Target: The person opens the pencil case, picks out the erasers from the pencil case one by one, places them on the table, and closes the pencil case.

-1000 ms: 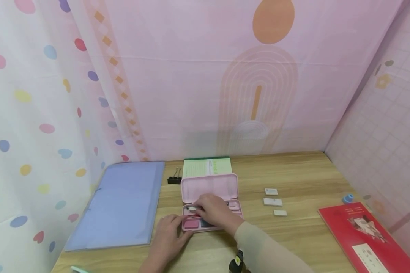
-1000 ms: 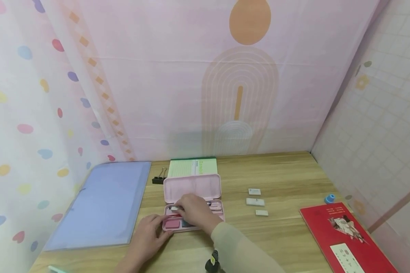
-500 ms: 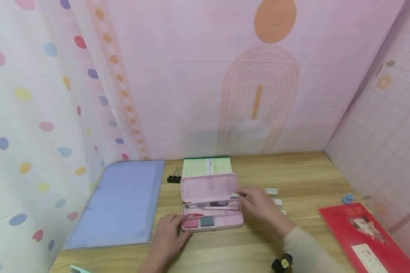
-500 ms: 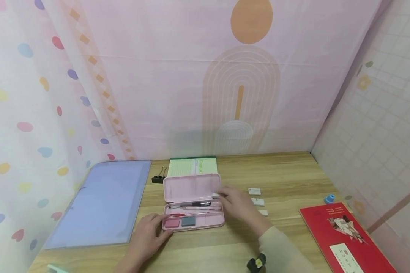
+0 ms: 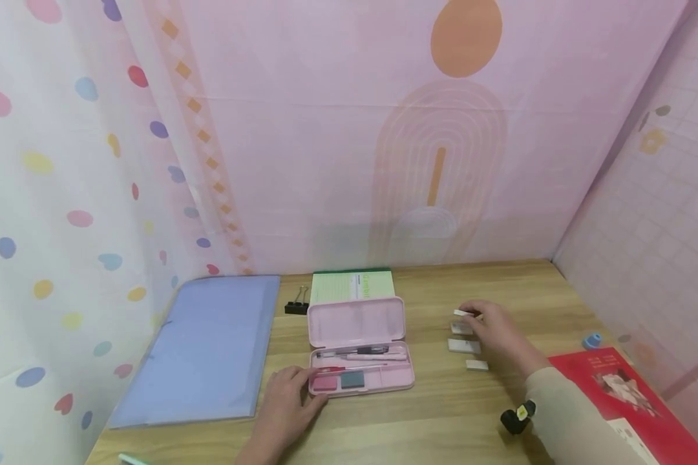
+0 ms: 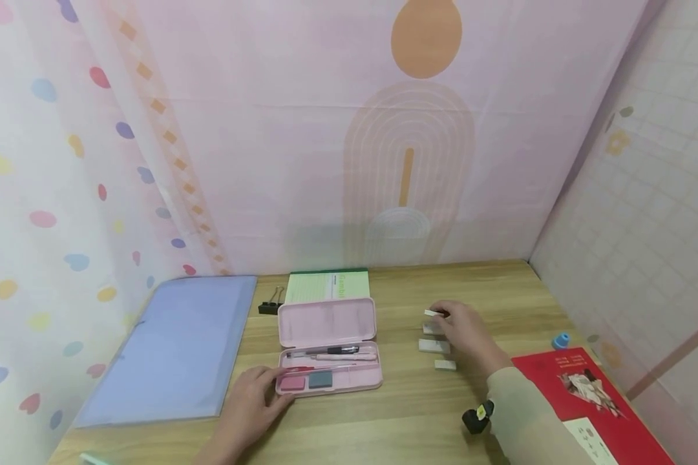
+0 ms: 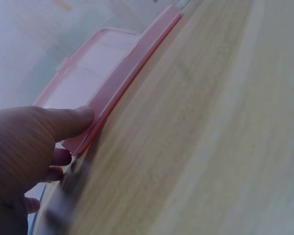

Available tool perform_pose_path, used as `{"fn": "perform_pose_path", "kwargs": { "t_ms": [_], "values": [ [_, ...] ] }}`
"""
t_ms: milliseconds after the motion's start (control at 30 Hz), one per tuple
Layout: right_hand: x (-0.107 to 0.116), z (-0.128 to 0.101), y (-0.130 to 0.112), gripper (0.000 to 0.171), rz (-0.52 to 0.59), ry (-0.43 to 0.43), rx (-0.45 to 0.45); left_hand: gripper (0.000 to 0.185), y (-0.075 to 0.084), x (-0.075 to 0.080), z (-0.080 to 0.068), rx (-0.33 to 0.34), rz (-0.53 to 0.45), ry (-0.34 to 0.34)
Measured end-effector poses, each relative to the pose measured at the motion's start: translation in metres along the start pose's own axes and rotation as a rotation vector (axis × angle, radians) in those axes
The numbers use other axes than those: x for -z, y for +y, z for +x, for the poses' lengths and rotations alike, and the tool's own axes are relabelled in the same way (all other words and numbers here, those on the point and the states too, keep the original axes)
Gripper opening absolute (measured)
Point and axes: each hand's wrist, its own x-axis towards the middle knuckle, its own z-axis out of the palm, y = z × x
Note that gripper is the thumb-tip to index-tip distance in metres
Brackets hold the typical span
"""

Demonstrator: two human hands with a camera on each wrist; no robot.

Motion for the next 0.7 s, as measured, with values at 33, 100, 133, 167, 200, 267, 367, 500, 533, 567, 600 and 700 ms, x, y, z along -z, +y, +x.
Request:
{"fn": "perform_pose_path", "kwargs": {
  "t_ms": [33, 100, 133, 167, 200, 267, 367, 500, 533, 567, 600, 700],
  "values": [
    [-0.001, 0.001, 0.003, 0.019, -0.008, 0.012, 0.001, 0.054, 0.0, 0.0, 0.0, 0.002, 0.001, -0.002],
    [-0.002, 0.004, 0.009, 0.02, 0.003, 0.019, -0.013, 0.054, -0.001, -0.001, -0.001, 0.005, 0.002, -0.002],
    [-0.002, 0.005, 0.012, 0.021, 0.01, 0.022, -0.023, 0.054, 0.0, -0.001, -0.001, 0.005, 0.002, -0.002],
    [-0.003, 0.006, 0.014, 0.021, 0.016, 0.022, -0.036, 0.054, -0.001, -0.001, -0.001, 0.004, 0.003, 0.0],
    [-0.003, 0.008, 0.016, 0.022, 0.022, 0.02, -0.053, 0.054, -0.001, -0.001, -0.001, 0.003, 0.002, 0.001],
    [-0.005, 0.011, 0.021, 0.023, 0.035, 0.016, -0.07, 0.053, -0.001, -0.002, -0.001, 0.0, 0.002, 0.005],
    [-0.007, 0.015, 0.027, 0.023, 0.027, 0.02, -0.086, 0.053, 0.0, -0.002, -0.001, -0.004, 0.001, 0.014],
    [-0.008, 0.02, 0.032, 0.025, 0.014, 0.009, -0.109, 0.051, 0.0, -0.002, -0.002, -0.003, 0.0, 0.02],
    [-0.008, 0.021, 0.032, 0.025, 0.013, 0.005, -0.112, 0.051, 0.0, -0.002, -0.002, -0.002, 0.002, 0.017],
    [-0.009, 0.022, 0.033, 0.025, 0.012, 0.001, -0.113, 0.051, 0.0, -0.002, -0.002, -0.001, 0.004, 0.013],
    [-0.009, 0.023, 0.033, 0.025, 0.011, -0.004, -0.109, 0.051, 0.0, -0.002, -0.002, 0.001, 0.003, 0.009],
    [-0.01, 0.024, 0.035, 0.025, 0.008, -0.005, -0.093, 0.052, 0.0, -0.001, -0.001, 0.005, 0.006, -0.003]
  ]
}}
